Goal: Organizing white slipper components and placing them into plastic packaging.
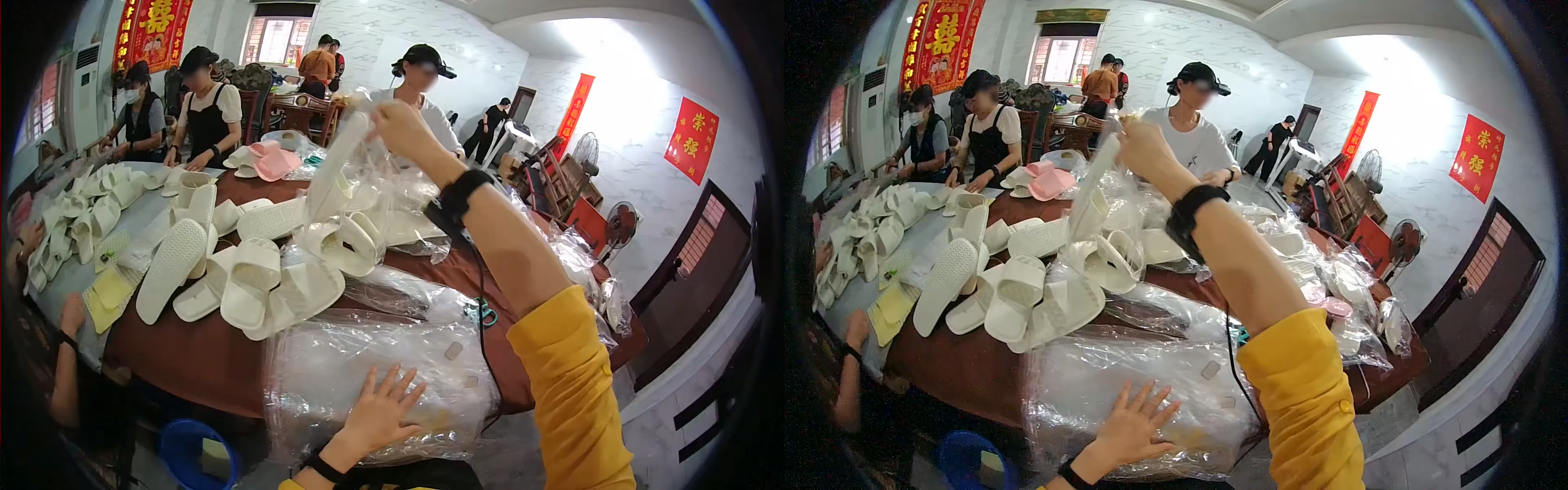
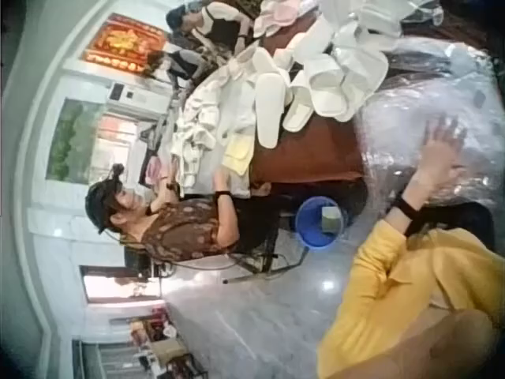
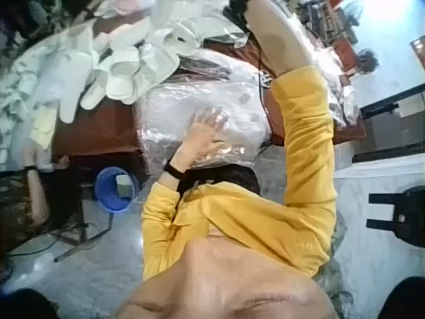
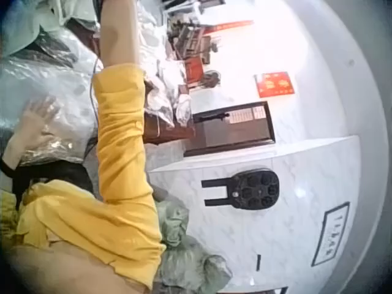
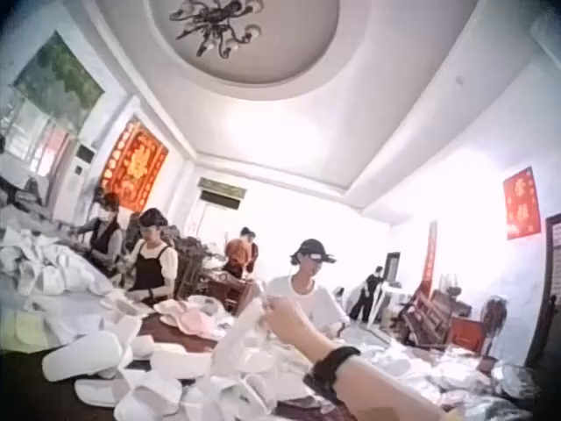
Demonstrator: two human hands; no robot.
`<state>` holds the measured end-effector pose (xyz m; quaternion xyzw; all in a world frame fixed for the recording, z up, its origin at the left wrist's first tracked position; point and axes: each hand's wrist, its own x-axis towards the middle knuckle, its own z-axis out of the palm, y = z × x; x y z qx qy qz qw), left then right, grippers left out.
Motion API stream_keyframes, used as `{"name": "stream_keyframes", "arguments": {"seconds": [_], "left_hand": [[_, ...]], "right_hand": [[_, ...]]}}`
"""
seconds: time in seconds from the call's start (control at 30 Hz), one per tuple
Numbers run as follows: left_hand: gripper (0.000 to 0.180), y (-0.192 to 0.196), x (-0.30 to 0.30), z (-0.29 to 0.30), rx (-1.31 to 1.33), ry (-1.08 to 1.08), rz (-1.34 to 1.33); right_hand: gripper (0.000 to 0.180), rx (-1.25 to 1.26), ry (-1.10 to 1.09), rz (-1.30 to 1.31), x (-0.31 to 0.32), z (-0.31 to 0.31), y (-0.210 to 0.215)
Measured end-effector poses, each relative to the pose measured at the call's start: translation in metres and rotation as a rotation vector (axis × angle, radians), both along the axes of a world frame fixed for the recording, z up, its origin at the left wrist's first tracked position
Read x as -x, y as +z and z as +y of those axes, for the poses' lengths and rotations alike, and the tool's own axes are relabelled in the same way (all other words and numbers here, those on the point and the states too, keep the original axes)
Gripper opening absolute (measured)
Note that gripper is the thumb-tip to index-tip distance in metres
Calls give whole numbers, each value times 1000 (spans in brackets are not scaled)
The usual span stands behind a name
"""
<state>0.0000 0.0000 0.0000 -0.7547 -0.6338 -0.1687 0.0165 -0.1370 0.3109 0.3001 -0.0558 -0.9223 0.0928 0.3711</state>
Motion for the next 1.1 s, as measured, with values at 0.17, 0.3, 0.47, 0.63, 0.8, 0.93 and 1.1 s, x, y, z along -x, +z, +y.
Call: {"name": "stream_keyframes", "arguments": {"seconds": [0.17, 0.3, 0.47, 0.63, 0.8, 0.93, 1.1], "left_hand": [[79, 6, -6, 7, -86, -26, 19], [79, 5, -7, 9, -90, -37, 34], [79, 2, -4, 8, -83, -27, -11], [79, 3, -4, 7, -90, -28, -38], [79, 7, -6, 7, -79, -43, -7], [79, 5, -4, 6, -92, -27, -13], [80, 9, -11, 10, -115, -49, -42]], "right_hand": [[41, -74, -44, 218, 0, -88, 50], [37, -437, -91, 58, 21, -71, 58], [39, -30, -80, 211, 34, -86, 74], [26, -664, 2, 29, 27, -64, 70], [27, -562, -196, -67, 30, -62, 66], [30, -288, -155, 276, 27, -81, 74], [40, -119, -18, 766, 20, -71, 107]]}}
